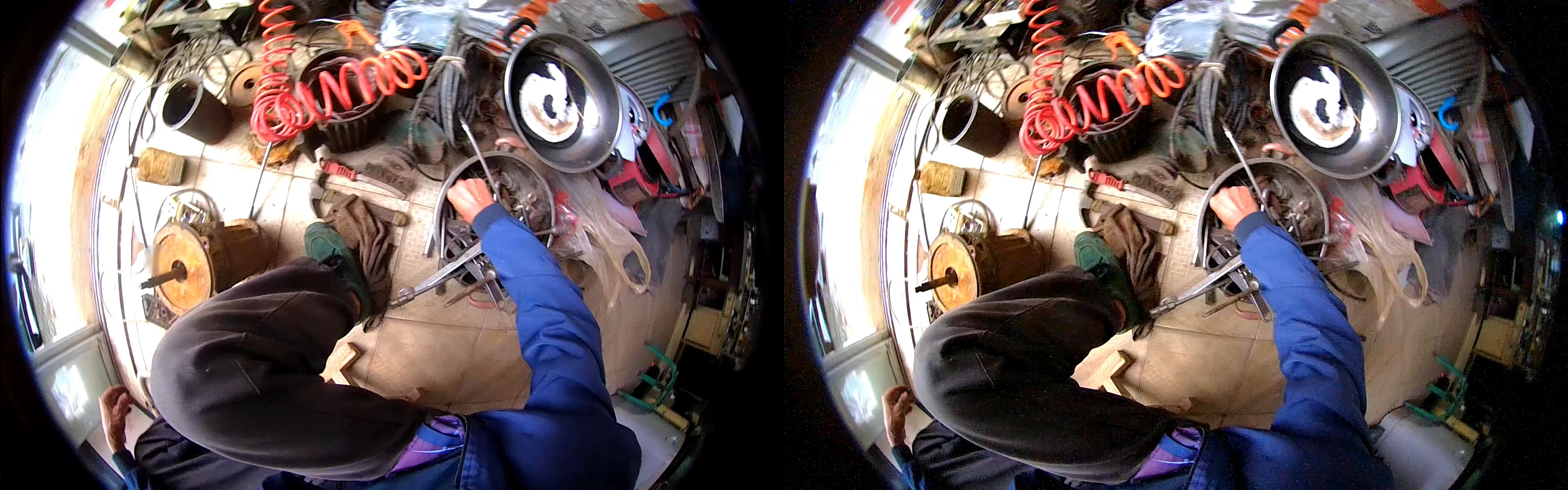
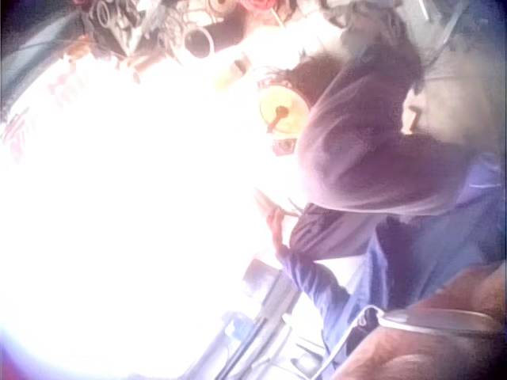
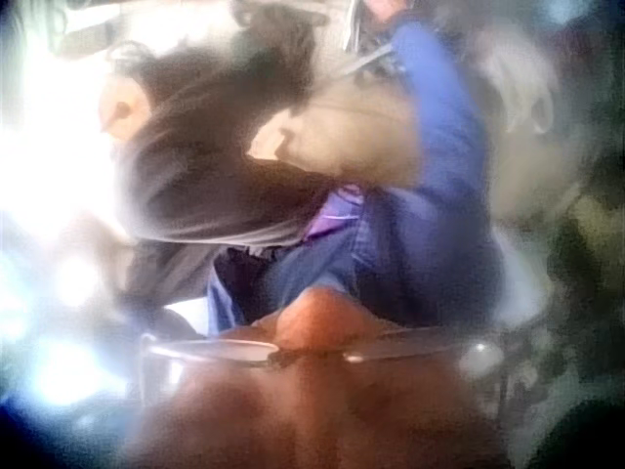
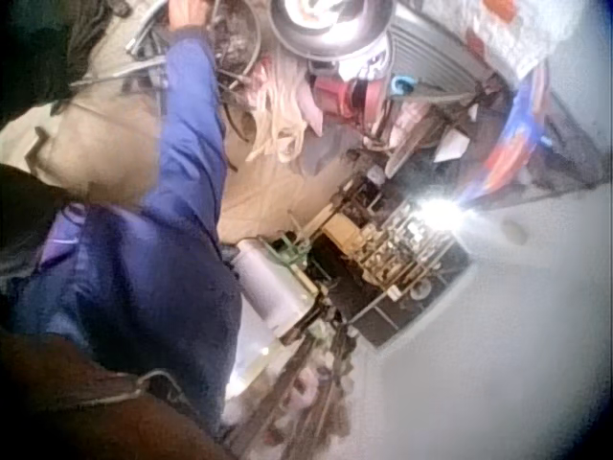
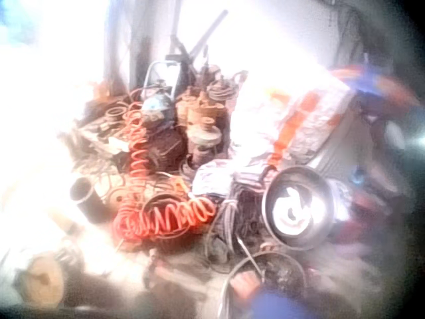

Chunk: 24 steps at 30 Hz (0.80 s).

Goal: The person sits on the floor of a cluttered workshop and sorts through a red cup of small metal parts. They place a selected part onto a wooden block and use a hammer to tap it. They then search through a metal bowl of tools, select a screwdriver, and use it to adjust the part on the block.

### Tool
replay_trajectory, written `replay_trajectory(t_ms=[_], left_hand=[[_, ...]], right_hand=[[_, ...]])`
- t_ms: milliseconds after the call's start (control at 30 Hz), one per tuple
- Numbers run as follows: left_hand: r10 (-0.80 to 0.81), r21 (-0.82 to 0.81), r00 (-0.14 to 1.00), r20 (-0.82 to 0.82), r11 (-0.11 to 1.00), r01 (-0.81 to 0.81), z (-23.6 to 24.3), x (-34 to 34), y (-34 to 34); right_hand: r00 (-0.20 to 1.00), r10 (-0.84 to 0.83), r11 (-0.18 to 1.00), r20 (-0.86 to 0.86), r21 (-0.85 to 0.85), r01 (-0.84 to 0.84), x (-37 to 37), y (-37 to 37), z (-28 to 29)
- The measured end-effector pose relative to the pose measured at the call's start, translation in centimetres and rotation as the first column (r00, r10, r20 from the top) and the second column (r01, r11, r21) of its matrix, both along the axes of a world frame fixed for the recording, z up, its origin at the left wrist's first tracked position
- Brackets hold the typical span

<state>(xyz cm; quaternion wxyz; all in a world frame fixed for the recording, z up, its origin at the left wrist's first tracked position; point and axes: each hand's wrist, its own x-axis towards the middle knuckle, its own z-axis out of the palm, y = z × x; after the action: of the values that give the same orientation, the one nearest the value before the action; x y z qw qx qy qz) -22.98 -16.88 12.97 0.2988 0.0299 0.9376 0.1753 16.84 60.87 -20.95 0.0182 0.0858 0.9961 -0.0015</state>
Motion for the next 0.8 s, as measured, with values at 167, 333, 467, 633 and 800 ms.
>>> replay_trajectory(t_ms=[167,333,467,633,800], left_hand=[[0.026,0.019,1.000,-0.015,0.999,-0.026,0.2,0.7,1.9],[-0.004,0.032,1.000,-0.009,0.999,0.004,0.2,0.4,1.9],[0.051,0.023,0.998,-0.036,0.998,-0.050,0.0,1.4,1.8],[0.053,0.028,0.998,0.024,0.998,-0.053,-0.1,0.3,-0.1],[0.067,0.166,0.997,0.048,0.983,-0.074,-1.1,-0.5,-3.1]], right_hand=[[0.943,-0.028,0.977,0.331,0.208,-0.044,-1.8,-0.5,1.2],[0.946,0.079,0.984,0.315,0.127,-0.125,-1.3,1.3,0.9],[0.916,0.186,0.981,0.356,-0.025,-0.190,-2.1,1.6,5.9],[0.977,-0.010,0.991,0.214,-0.129,0.039,-0.9,1.6,7.9],[0.746,-0.645,0.411,0.166,-0.748,0.522,0.6,0.2,11.1]])
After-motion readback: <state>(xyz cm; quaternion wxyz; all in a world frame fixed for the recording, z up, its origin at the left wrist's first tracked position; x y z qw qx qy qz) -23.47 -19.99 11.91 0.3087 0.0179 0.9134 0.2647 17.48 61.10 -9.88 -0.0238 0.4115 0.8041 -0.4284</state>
